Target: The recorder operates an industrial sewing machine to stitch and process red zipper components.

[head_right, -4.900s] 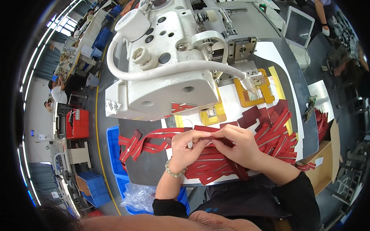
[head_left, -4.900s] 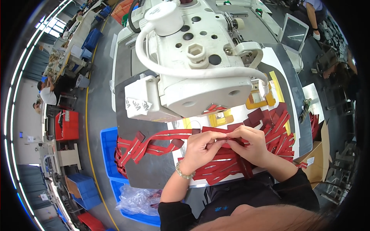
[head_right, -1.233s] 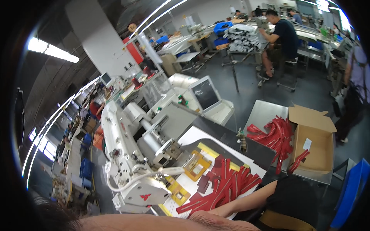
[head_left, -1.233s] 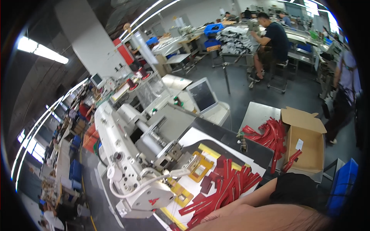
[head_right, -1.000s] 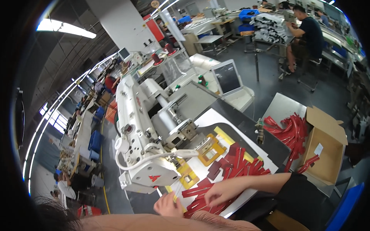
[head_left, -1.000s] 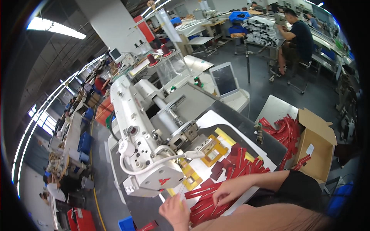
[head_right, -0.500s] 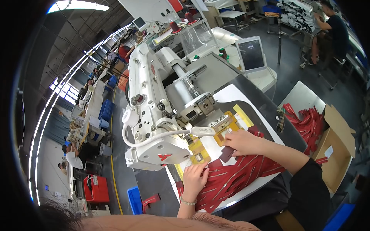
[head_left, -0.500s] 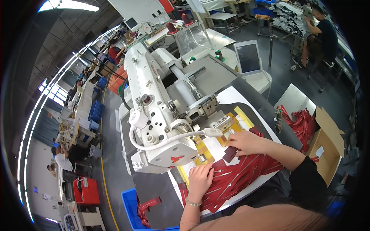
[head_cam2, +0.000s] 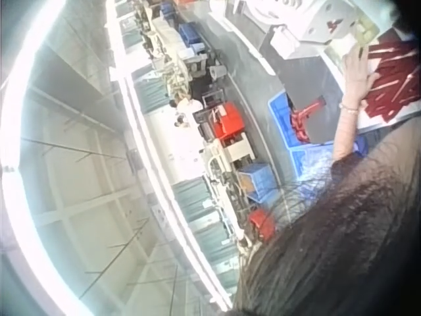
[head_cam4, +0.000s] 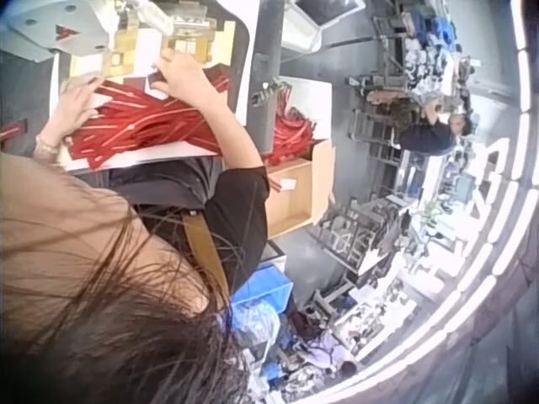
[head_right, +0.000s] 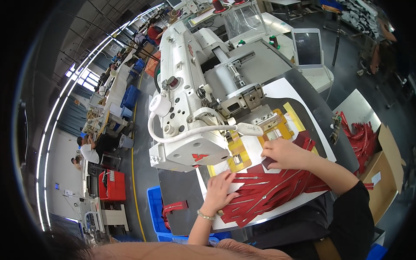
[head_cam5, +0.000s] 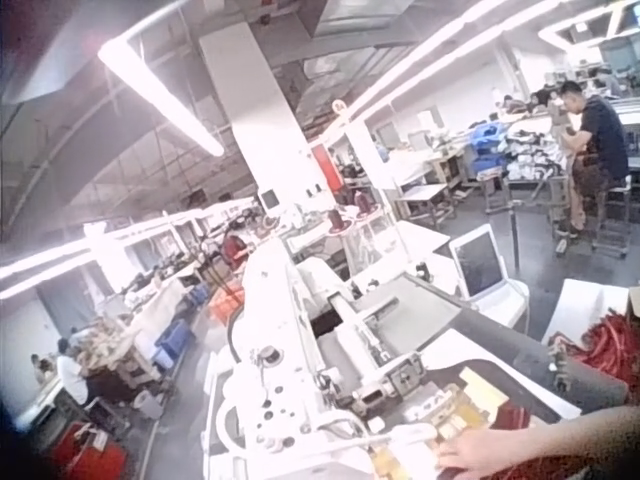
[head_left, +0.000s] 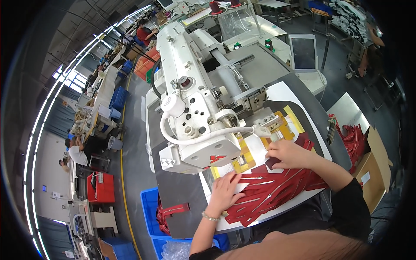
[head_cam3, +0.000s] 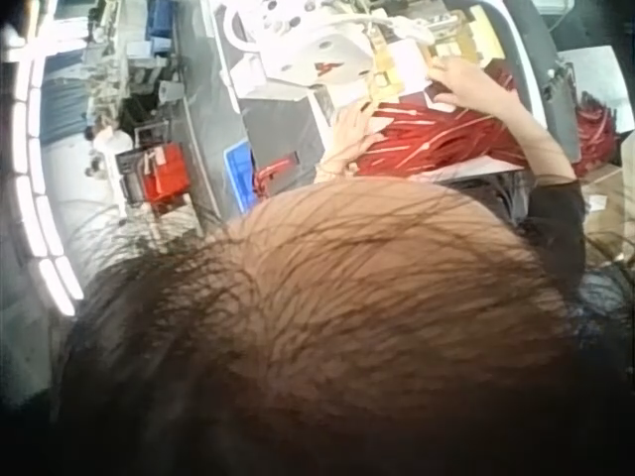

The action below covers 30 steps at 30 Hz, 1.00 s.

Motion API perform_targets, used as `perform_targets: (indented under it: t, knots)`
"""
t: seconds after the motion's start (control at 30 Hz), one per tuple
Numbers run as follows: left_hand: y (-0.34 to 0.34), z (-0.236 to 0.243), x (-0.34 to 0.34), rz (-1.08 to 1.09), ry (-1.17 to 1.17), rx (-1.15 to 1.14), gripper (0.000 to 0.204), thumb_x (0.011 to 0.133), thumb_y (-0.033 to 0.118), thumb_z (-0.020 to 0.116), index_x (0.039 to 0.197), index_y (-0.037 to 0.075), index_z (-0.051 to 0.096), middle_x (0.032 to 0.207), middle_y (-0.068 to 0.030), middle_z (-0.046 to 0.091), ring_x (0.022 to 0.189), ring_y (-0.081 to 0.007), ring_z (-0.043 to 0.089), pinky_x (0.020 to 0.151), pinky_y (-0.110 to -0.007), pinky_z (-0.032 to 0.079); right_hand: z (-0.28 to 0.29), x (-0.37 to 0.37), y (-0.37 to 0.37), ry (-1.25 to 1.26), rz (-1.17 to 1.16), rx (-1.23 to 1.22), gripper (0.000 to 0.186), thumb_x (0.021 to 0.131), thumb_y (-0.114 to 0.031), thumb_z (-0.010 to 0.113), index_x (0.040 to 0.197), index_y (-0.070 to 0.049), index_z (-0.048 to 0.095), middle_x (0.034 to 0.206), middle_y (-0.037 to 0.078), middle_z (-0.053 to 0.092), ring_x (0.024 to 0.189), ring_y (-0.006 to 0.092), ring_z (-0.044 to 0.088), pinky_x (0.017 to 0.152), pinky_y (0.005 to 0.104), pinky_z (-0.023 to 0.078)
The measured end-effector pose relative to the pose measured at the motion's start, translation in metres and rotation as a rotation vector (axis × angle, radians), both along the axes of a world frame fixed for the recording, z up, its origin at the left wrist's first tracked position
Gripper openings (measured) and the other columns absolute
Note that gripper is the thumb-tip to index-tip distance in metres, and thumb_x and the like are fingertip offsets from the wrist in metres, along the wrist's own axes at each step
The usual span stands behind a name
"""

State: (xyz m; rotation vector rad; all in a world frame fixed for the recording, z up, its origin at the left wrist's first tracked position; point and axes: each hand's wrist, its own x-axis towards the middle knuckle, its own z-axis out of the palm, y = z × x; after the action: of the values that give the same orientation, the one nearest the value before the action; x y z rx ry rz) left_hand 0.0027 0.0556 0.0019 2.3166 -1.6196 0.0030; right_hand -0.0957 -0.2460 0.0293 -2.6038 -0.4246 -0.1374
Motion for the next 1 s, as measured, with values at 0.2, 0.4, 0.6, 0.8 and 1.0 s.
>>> perform_targets:
  t: [0.2, 0.4, 0.6, 0.8, 1.0]
  knots:
    - [0.051, 0.009, 0.016, 0.149, -0.136, 0.088, 0.082, 0.073, 0.056, 0.068, 0.137, 0.011, 0.044, 0.134, -0.0165, 0.045, 0.121, -0.0336, 0.044, 0.100, -0.049, 0.031, -0.008, 0.006, 0.025, -0.037, 0.074, -0.014, 0.044, 0.063, -0.022, 0.083, 0.093, -0.003, 0.058, 0.097, 0.010, 0.053, 0.090, 0.0280, 0.057, 0.080, 0.0379, 0.047]
    - [0.040, 0.043, -0.009, 0.366, -0.349, 0.209, 0.058, 0.076, 0.033, 0.072, 0.126, 0.011, 0.054, 0.123, -0.0096, 0.056, 0.117, -0.0266, 0.050, 0.096, -0.046, 0.037, -0.018, 0.012, 0.031, 0.032, 0.064, -0.077, 0.046, 0.060, -0.020, 0.084, 0.091, -0.003, 0.055, 0.096, 0.011, 0.053, 0.090, 0.0281, 0.057, 0.078, 0.0374, 0.047]
    - [-0.033, 0.056, -0.032, 0.251, -0.181, -0.014, 0.051, 0.078, 0.025, 0.071, 0.124, 0.012, 0.055, 0.111, -0.0048, 0.059, 0.103, -0.0207, 0.055, 0.087, -0.039, 0.040, -0.030, 0.016, 0.033, 0.133, 0.040, 0.113, 0.039, 0.067, -0.011, 0.078, 0.098, -0.003, 0.055, 0.091, 0.013, 0.060, 0.088, 0.0295, 0.062, 0.075, 0.0385, 0.049]
    - [-0.063, 0.023, -0.020, 0.142, -0.062, -0.163, 0.045, 0.081, 0.014, 0.066, 0.124, 0.009, 0.056, 0.094, -0.0042, 0.059, 0.083, -0.0201, 0.057, 0.074, -0.034, 0.044, 0.013, 0.016, 0.026, 0.292, -0.085, 0.417, 0.025, 0.074, -0.005, 0.070, 0.095, -0.001, 0.058, 0.079, 0.013, 0.066, 0.072, 0.0234, 0.066, 0.064, 0.0341, 0.050]
    - [-0.060, 0.013, -0.021, 0.050, -0.144, -0.435, 0.039, 0.079, 0.007, 0.068, 0.118, 0.006, 0.063, 0.079, -0.0036, 0.060, 0.065, -0.0187, 0.059, 0.057, -0.031, 0.047, -0.007, 0.013, 0.028, 0.705, -0.050, 1.364, 0.014, 0.084, -0.007, 0.071, 0.085, -0.003, 0.058, 0.074, 0.007, 0.067, 0.062, 0.0124, 0.066, 0.053, 0.0202, 0.051]
